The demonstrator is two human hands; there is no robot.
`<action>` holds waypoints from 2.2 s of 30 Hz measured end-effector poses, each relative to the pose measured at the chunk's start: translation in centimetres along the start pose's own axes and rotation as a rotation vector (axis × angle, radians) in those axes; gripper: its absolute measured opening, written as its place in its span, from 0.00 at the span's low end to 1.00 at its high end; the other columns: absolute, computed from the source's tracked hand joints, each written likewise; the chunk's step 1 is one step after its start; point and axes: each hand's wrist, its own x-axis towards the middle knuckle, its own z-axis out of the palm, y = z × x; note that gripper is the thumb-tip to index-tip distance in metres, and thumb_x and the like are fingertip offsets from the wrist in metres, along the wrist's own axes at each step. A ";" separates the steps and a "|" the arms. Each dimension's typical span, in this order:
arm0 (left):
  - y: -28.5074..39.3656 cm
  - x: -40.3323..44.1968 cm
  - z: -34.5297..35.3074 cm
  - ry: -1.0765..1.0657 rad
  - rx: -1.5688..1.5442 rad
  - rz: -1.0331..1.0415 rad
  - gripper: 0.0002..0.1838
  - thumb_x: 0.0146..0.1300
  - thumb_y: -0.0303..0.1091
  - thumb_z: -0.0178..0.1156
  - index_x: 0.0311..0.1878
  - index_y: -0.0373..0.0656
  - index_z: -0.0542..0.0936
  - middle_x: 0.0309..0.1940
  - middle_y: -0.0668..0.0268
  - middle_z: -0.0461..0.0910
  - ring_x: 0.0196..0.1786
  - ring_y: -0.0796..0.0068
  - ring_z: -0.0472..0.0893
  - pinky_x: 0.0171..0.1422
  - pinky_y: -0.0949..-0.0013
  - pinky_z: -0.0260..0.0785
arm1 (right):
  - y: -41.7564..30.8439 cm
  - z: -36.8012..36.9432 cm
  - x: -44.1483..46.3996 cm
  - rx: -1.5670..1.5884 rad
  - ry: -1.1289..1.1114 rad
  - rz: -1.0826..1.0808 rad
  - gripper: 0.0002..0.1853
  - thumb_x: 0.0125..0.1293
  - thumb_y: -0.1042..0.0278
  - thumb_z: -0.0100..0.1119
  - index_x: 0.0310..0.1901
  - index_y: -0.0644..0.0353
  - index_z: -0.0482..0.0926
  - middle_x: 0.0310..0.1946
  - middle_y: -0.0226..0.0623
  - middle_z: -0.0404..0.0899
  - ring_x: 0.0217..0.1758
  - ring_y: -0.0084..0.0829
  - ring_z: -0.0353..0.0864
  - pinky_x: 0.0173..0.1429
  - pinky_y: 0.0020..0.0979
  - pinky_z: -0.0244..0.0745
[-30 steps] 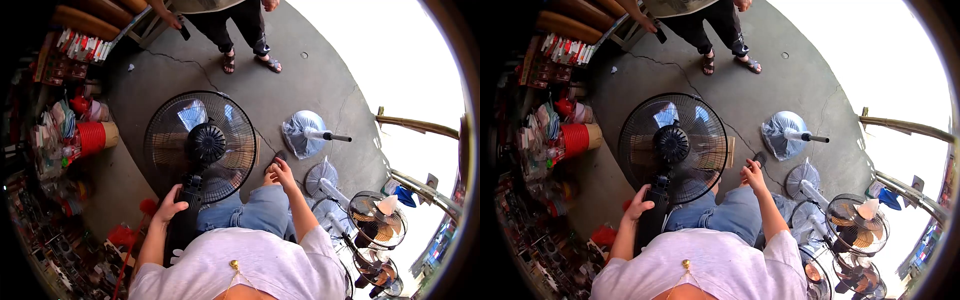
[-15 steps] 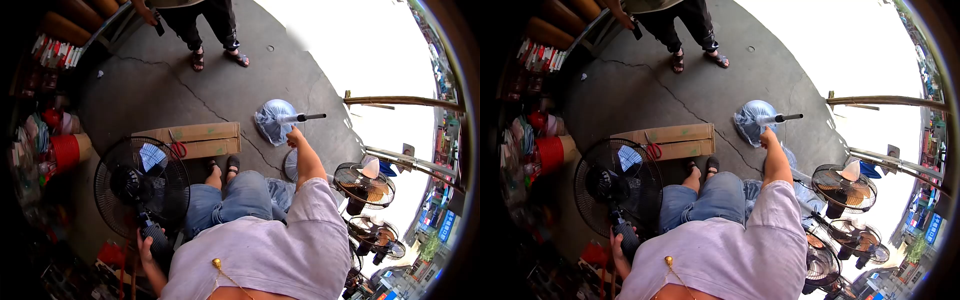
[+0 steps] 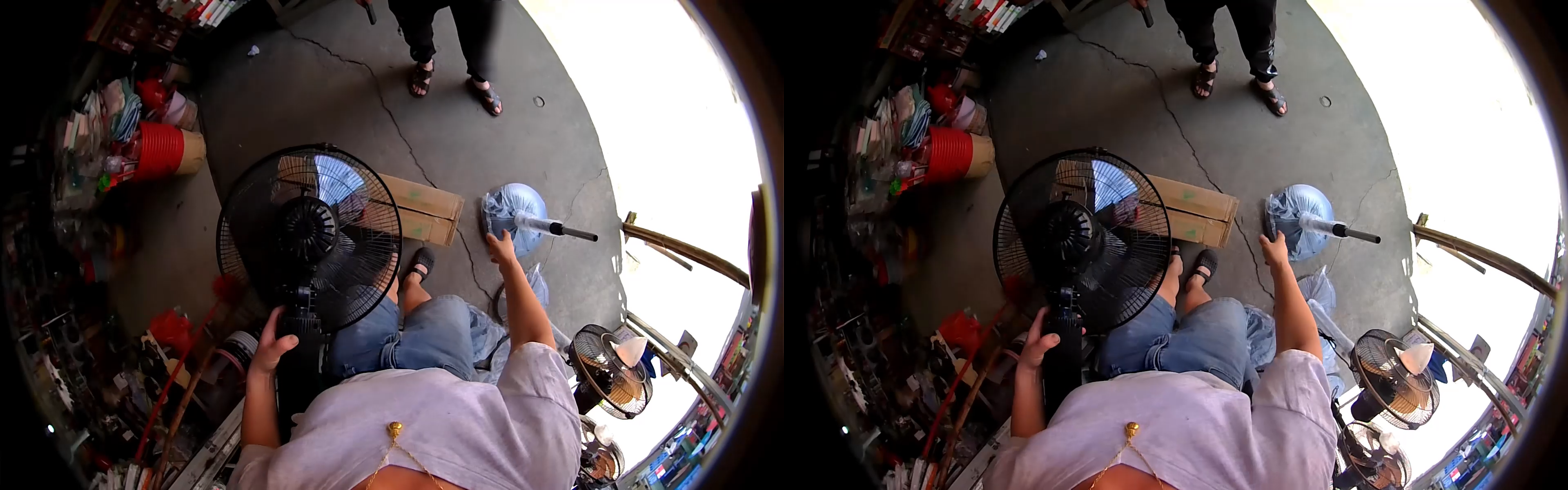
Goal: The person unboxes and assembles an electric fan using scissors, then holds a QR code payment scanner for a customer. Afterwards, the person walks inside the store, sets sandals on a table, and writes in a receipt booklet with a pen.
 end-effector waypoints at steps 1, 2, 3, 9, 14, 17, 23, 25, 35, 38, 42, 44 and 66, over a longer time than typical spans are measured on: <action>-0.4 1.0 -0.2 -0.046 0.061 -0.008 0.37 0.46 0.39 0.63 0.59 0.36 0.60 0.49 0.55 0.70 0.49 0.64 0.75 0.51 0.65 0.70 | -2.5 -0.4 -2.0 0.170 -0.239 0.035 0.40 0.58 0.46 0.57 0.67 0.51 0.51 0.44 0.39 0.74 0.37 0.31 0.76 0.36 0.36 0.72; -0.6 2.0 -0.2 -0.094 0.119 -0.016 0.39 0.44 0.39 0.64 0.59 0.34 0.60 0.49 0.60 0.70 0.52 0.72 0.72 0.57 0.69 0.63 | -3.7 0.4 -2.6 0.173 -0.234 0.039 0.40 0.58 0.46 0.57 0.67 0.51 0.51 0.44 0.39 0.74 0.37 0.31 0.76 0.36 0.36 0.72; -0.3 3.0 -0.3 -0.140 0.154 -0.081 0.42 0.42 0.40 0.65 0.61 0.33 0.60 0.51 0.62 0.68 0.57 0.73 0.66 0.63 0.71 0.55 | -4.5 1.3 -2.9 0.366 -0.368 0.007 0.38 0.59 0.42 0.54 0.66 0.50 0.53 0.46 0.39 0.73 0.40 0.31 0.75 0.40 0.36 0.72; 2.3 11.3 -0.7 -0.469 0.626 -0.086 0.45 0.39 0.41 0.67 0.62 0.34 0.60 0.57 0.58 0.65 0.62 0.68 0.63 0.67 0.68 0.51 | -8.5 3.3 -3.2 0.853 -0.728 -0.039 0.36 0.61 0.31 0.40 0.62 0.50 0.60 0.53 0.38 0.71 0.52 0.34 0.71 0.55 0.39 0.67; 4.7 20.3 -2.8 -0.655 0.692 -0.286 0.46 0.34 0.40 0.69 0.62 0.37 0.62 0.56 0.60 0.67 0.59 0.70 0.65 0.65 0.69 0.53 | -1.8 2.2 -3.8 0.898 -0.534 -0.052 0.32 0.61 0.34 0.43 0.60 0.46 0.61 0.52 0.39 0.71 0.52 0.35 0.72 0.55 0.41 0.68; 4.4 27.0 -4.9 -0.814 0.823 -0.340 0.45 0.36 0.39 0.70 0.61 0.40 0.64 0.56 0.61 0.68 0.59 0.70 0.66 0.65 0.69 0.54 | -0.4 3.9 -6.2 0.940 -0.399 0.053 0.32 0.58 0.34 0.48 0.59 0.44 0.62 0.51 0.39 0.71 0.52 0.35 0.72 0.53 0.42 0.68; 7.1 31.5 -4.0 -0.942 1.020 -0.396 0.42 0.37 0.39 0.70 0.59 0.41 0.66 0.54 0.58 0.70 0.57 0.68 0.68 0.61 0.69 0.59 | 2.5 7.3 -9.2 1.205 -0.483 0.192 0.32 0.57 0.39 0.54 0.59 0.45 0.61 0.55 0.40 0.67 0.58 0.38 0.66 0.59 0.46 0.62; 7.8 31.8 -2.6 -0.909 1.125 -0.360 0.41 0.37 0.41 0.71 0.57 0.40 0.68 0.52 0.55 0.72 0.55 0.63 0.72 0.59 0.68 0.63 | 3.6 8.0 -8.9 1.165 -0.460 0.202 0.33 0.57 0.39 0.54 0.61 0.44 0.60 0.59 0.37 0.64 0.59 0.38 0.65 0.60 0.48 0.61; 8.9 28.8 1.8 -0.648 1.500 -0.236 0.42 0.35 0.46 0.71 0.57 0.43 0.68 0.51 0.56 0.74 0.56 0.58 0.72 0.59 0.62 0.64 | 3.1 6.8 -10.2 1.016 -0.463 0.207 0.37 0.59 0.44 0.55 0.66 0.47 0.51 0.61 0.37 0.60 0.61 0.37 0.64 0.57 0.47 0.65; 8.7 28.2 2.4 -0.610 1.530 -0.265 0.41 0.37 0.47 0.69 0.57 0.46 0.68 0.53 0.58 0.73 0.57 0.59 0.72 0.60 0.61 0.64 | 3.7 5.5 -9.9 0.991 -0.455 0.181 0.36 0.62 0.45 0.52 0.66 0.48 0.50 0.61 0.38 0.62 0.62 0.37 0.65 0.57 0.45 0.65; 8.6 27.1 3.3 -0.560 1.507 -0.184 0.37 0.38 0.43 0.69 0.56 0.45 0.69 0.53 0.59 0.72 0.57 0.58 0.71 0.60 0.61 0.63 | 4.3 1.5 -8.8 1.025 -0.265 0.233 0.35 0.63 0.48 0.52 0.66 0.55 0.53 0.59 0.40 0.64 0.58 0.33 0.69 0.53 0.38 0.68; 9.3 26.5 4.7 -0.440 1.482 -0.133 0.34 0.38 0.37 0.69 0.54 0.44 0.70 0.53 0.59 0.71 0.57 0.58 0.69 0.61 0.62 0.62 | 6.3 -1.5 -6.7 1.034 -0.071 0.215 0.33 0.63 0.52 0.54 0.64 0.57 0.55 0.55 0.41 0.68 0.53 0.33 0.73 0.50 0.37 0.71; 0.9 40.1 38.7 -0.750 1.424 0.262 0.20 0.50 0.21 0.57 0.49 0.37 0.72 0.43 0.61 0.76 0.49 0.71 0.76 0.57 0.70 0.63 | 4.0 -17.5 8.8 0.720 0.757 -0.498 0.17 0.55 0.65 0.65 0.19 0.62 0.68 0.16 0.31 0.66 0.21 0.24 0.62 0.28 0.24 0.60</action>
